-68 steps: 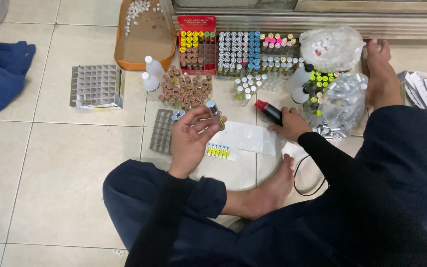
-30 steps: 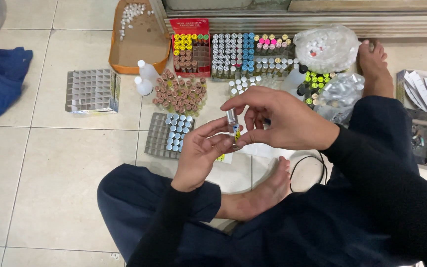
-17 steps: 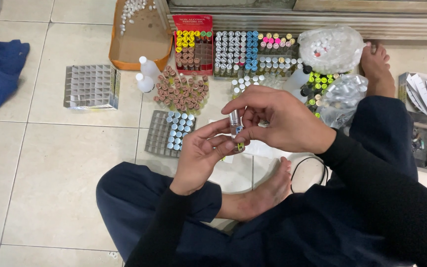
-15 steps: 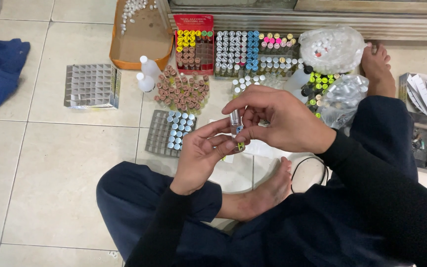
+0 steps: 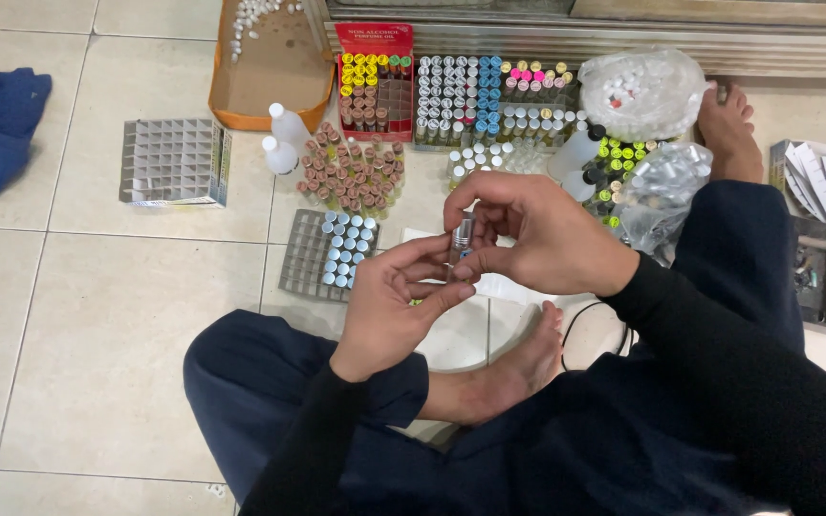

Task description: The person applies adhesive labels to small perfume vials by hand, uses a heat tool to seal them, and places the finished vials into a grid-style storage tray.

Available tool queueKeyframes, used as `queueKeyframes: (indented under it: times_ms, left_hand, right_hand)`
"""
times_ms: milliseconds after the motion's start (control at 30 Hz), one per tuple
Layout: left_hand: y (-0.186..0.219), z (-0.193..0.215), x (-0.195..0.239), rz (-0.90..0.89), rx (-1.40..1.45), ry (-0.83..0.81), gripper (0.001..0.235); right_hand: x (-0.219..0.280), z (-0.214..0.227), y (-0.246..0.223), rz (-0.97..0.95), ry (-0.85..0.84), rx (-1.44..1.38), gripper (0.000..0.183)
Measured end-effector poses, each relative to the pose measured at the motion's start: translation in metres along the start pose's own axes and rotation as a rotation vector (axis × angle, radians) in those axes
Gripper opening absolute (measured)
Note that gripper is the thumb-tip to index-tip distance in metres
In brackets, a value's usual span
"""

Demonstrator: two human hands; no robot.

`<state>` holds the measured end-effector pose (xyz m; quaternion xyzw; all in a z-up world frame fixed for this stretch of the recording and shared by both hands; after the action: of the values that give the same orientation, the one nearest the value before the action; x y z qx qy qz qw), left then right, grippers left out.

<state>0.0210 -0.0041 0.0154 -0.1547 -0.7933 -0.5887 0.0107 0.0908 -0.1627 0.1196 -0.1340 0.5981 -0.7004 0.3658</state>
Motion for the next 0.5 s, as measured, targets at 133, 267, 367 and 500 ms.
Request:
queueKeyframes:
  times_ms: [133, 267, 367, 500]
  left_hand:
    - [0.009, -0.002, 0.002, 0.001, -0.016, 0.028, 0.05]
    - [0.015, -0.004, 0.003, -0.012, -0.001, 0.03, 0.044]
    - [0.016, -0.005, 0.005, -0.031, 0.019, 0.031, 0.04]
    - [0.008, -0.003, 0.008, -0.025, 0.102, 0.048, 0.035]
  right_hand:
    - [0.001, -0.002, -0.003, 0.007, 0.027, -0.015, 0.039]
    - [0.0, -0.002, -0.004, 0.021, 0.07, -0.033, 0.033]
    - [0.001, -0.006, -0.005, 0.033, 0.092, -0.034, 0.03]
    - [0.002, -0.01, -0.002, 0.06, 0.112, -0.026, 0.028]
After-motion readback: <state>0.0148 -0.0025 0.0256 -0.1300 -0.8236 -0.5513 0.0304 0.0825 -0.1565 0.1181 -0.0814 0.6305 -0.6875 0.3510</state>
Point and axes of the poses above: each hand's wrist, its own x-axis away from the middle knuckle, its own z-axis out of the back of the hand, y = z × x, the point moved 3 cm from there along -x, towards the middle knuckle, and after that the axes turned 15 degrees about z, right-handed, at the moved point
